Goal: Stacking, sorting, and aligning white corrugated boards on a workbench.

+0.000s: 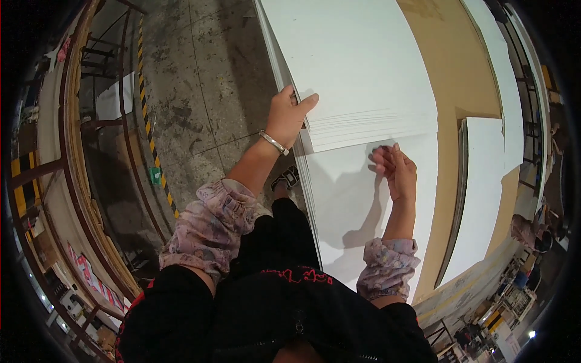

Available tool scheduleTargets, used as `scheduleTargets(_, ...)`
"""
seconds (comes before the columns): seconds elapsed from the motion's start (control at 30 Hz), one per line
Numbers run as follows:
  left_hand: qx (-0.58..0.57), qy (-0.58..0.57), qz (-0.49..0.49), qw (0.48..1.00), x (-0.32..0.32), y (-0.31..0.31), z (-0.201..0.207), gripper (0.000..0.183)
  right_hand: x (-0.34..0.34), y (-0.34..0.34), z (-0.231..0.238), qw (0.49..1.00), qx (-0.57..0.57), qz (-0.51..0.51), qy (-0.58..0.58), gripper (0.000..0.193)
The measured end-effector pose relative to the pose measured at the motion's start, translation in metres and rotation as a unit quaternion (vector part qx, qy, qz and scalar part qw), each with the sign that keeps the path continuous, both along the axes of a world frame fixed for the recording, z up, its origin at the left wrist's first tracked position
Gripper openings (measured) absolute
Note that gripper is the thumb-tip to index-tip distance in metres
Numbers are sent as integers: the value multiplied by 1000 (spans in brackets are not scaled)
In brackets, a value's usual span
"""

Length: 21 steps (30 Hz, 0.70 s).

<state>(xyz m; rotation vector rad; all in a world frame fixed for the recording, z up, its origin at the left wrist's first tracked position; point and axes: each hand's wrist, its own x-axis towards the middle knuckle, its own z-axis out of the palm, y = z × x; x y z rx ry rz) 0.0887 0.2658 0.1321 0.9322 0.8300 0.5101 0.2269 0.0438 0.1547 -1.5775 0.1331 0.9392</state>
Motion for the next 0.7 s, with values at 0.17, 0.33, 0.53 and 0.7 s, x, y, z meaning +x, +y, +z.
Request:
scheduleTargets(0.17, 48, 24, -7, 999, -1, -3, -9, 22, 3, 21, -13, 994, 79, -74, 26, 26)
scheduleTargets(0.33, 220, 178, -47, 958, -6, 1, -24, 29, -2, 37, -12, 995, -45, -78, -37, 19)
scheduleTargets(0.53, 319, 238, -36, 917, -5, 4, -24, 31, -5, 43, -14, 994, -54, -80, -47, 18)
scheduleTargets(0.7, 272, 223, -61, 934, -6, 4, -30, 34, -6, 36, -14, 995, -35, -76, -54, 17)
